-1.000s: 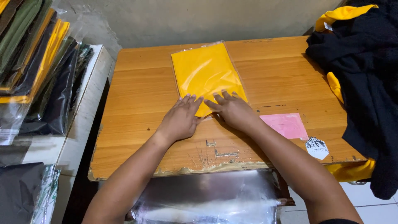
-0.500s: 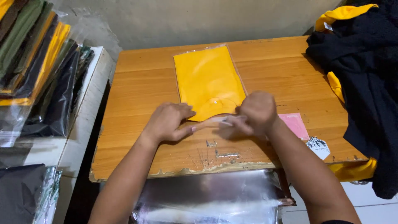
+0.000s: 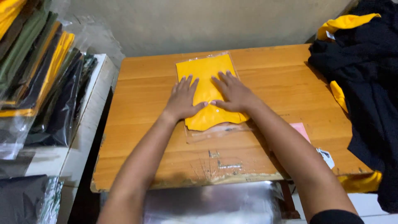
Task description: The person folds a yellow garment on a wooden table and places it into a clear plastic bag. They smooth the garment inside the bag and adjust the bag's edges to enclose the item.
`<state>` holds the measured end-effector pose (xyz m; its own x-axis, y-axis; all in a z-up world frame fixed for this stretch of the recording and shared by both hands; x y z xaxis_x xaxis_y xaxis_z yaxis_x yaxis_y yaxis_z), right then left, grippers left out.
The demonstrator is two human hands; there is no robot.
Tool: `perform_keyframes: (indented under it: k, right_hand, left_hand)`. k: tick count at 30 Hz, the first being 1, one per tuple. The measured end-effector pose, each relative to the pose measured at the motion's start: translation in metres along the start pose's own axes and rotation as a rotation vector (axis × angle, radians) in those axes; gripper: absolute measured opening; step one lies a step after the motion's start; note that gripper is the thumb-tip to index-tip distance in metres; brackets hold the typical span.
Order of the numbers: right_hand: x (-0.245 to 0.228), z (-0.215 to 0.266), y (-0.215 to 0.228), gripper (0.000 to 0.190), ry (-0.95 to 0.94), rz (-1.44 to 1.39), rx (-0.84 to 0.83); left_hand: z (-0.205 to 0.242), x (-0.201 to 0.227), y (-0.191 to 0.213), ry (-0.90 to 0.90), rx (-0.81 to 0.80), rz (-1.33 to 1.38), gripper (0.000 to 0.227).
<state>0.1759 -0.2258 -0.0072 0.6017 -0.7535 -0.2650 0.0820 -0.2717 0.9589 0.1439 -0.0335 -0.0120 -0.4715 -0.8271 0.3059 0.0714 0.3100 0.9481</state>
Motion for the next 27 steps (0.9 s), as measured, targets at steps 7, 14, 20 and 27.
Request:
perform_keyframes:
  k: [7,14,20,27]
  right_hand:
    - [0.006,0.015,-0.009,0.108,-0.128,0.12,-0.16]
    - [-0.004,0.035,0.016,0.074,0.055,0.181,0.176]
    - [0.007,0.013,0.01,0.073,0.208,-0.05,0.303]
    - [0.015,-0.003,-0.003,0.102,0.002,-0.007,-0.093]
  left_hand:
    - [0.023,0.008,0.026,0.117,-0.172,0.047,0.107]
    - [0.017,-0.001,0.027,-0.053,0.147,-0.096,0.048]
    - [-0.006,0.011,0.002,-0.148,0.307,-0.081,0.067]
    - [-0.008,0.02,0.002,0.084,-0.042,0.056,0.098]
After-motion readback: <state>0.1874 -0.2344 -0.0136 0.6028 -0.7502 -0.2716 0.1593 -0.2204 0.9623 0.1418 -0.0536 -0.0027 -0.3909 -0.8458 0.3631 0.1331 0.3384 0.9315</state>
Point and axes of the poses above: each hand's wrist, its own z-axis away from the middle knuckle, its own y-axis out of the back of the hand, x = y × z, the point moved 5 cm from there along -z, towards the middle knuckle, and after that the axes turned 9 degrees about -y, right-handed, at the moved point
